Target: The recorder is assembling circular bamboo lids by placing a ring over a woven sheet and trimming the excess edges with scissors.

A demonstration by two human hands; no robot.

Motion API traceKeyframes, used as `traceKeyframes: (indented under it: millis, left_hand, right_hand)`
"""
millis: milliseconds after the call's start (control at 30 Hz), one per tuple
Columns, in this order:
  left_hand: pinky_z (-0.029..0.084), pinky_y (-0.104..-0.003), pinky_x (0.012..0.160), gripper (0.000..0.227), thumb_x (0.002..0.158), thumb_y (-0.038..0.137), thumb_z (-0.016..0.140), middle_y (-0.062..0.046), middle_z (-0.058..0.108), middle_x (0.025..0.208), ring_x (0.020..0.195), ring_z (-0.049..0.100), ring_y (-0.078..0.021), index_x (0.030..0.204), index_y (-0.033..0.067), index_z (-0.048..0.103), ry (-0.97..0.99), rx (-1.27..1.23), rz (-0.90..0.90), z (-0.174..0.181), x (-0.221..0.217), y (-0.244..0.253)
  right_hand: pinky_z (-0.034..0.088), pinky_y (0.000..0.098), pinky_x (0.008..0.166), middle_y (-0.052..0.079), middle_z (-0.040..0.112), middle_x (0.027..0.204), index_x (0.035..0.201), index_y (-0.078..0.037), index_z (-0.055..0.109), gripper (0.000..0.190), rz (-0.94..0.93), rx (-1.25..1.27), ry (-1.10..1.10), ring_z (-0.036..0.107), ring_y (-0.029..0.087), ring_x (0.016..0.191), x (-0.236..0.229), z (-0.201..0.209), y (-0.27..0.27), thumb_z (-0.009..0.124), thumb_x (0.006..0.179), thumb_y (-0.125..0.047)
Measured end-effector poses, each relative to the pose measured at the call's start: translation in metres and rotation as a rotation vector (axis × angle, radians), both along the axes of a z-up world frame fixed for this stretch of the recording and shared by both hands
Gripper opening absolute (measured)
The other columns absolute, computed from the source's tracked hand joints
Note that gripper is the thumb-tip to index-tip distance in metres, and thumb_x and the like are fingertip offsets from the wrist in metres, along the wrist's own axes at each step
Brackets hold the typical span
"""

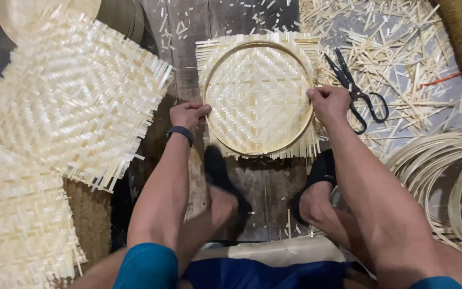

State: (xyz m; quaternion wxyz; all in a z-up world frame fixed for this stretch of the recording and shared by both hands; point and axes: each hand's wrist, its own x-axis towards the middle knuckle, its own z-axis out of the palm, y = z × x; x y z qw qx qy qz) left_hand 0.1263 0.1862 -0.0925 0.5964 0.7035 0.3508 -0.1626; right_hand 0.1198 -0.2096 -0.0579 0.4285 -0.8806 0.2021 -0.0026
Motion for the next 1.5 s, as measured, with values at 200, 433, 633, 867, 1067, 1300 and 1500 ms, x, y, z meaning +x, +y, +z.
traceKeyframes:
  millis: [200, 433, 633, 867, 1067, 1300, 1500]
  left_hand:
    - [0.063, -0.029, 0.070, 0.030, 0.073, 0.008, 0.093, -0.009, 0.079, 0.089, 0.078, 0.074, -0.0169, 0.098, -0.0012, 0.080, -0.153, 0.014, -0.031, -0.045, 0.008, 0.011]
    - [0.061, -0.028, 0.067, 0.031, 0.074, 0.008, 0.089, -0.007, 0.078, 0.091, 0.077, 0.073, -0.0149, 0.102, 0.0013, 0.077, 0.000, -0.179, 0.049, -0.046, -0.003, 0.011]
    - [0.053, -0.026, 0.060, 0.028, 0.080, 0.008, 0.087, -0.005, 0.074, 0.089, 0.073, 0.068, -0.0121, 0.105, 0.0013, 0.076, -0.026, -0.335, 0.130, -0.064, -0.004, 0.020]
    - [0.056, -0.044, 0.084, 0.039, 0.074, 0.025, 0.089, -0.017, 0.074, 0.105, 0.095, 0.069, -0.0323, 0.105, 0.0035, 0.076, -0.192, 0.464, -0.404, 0.038, 0.050, -0.025]
    - [0.049, -0.046, 0.103, 0.039, 0.097, 0.041, 0.066, -0.013, 0.071, 0.131, 0.121, 0.064, -0.0370, 0.125, 0.0151, 0.074, -0.946, 0.696, -0.804, 0.051, 0.142, -0.097]
    - [0.056, -0.040, 0.096, 0.042, 0.095, 0.052, 0.058, -0.008, 0.076, 0.119, 0.109, 0.074, -0.0256, 0.125, 0.0254, 0.074, -0.372, 0.212, -0.812, 0.053, 0.160, -0.104]
    - [0.049, -0.046, 0.092, 0.043, 0.103, 0.052, 0.054, -0.013, 0.071, 0.120, 0.111, 0.065, -0.0355, 0.117, 0.0195, 0.079, -0.594, 0.410, -0.928, 0.006, 0.170, -0.100]
  right_hand:
    - [0.056, 0.0296, 0.069, 0.009, 0.077, 0.082, 0.098, -0.002, 0.081, 0.022, 0.000, 0.070, 0.069, 0.070, 0.014, 0.071, 0.010, -0.025, -0.011, 0.082, 0.088, -0.021]
    - [0.059, 0.0270, 0.063, 0.006, 0.076, 0.080, 0.100, -0.003, 0.080, 0.025, -0.022, 0.244, 0.128, 0.070, 0.010, 0.066, 0.005, -0.030, -0.019, 0.082, 0.085, -0.023]
    - [0.054, 0.0279, 0.061, 0.007, 0.076, 0.079, 0.103, -0.002, 0.081, 0.025, 0.061, 0.201, 0.086, 0.065, 0.010, 0.064, 0.010, -0.038, -0.029, 0.083, 0.089, -0.024]
    - [0.043, 0.0449, 0.103, 0.020, 0.055, 0.128, 0.131, -0.001, 0.056, 0.064, 0.390, -0.273, 0.078, 0.052, 0.034, 0.120, -0.023, 0.063, 0.079, 0.078, 0.081, -0.035]
    - [0.014, 0.0619, 0.119, 0.026, 0.033, 0.156, 0.151, 0.001, 0.035, 0.095, 1.011, -0.682, -0.177, 0.023, 0.042, 0.150, -0.082, 0.016, 0.159, 0.068, 0.082, -0.055]
    - [0.032, 0.0581, 0.111, 0.018, 0.056, 0.141, 0.144, -0.007, 0.050, 0.076, 0.936, -0.419, -0.320, 0.048, 0.035, 0.134, -0.056, 0.004, 0.134, 0.074, 0.080, -0.039]
    - [0.051, 0.0476, 0.090, 0.019, 0.073, 0.116, 0.123, -0.004, 0.070, 0.034, 0.548, -0.319, -0.324, 0.066, 0.041, 0.106, 0.126, 0.052, 0.094, 0.067, 0.093, -0.021]
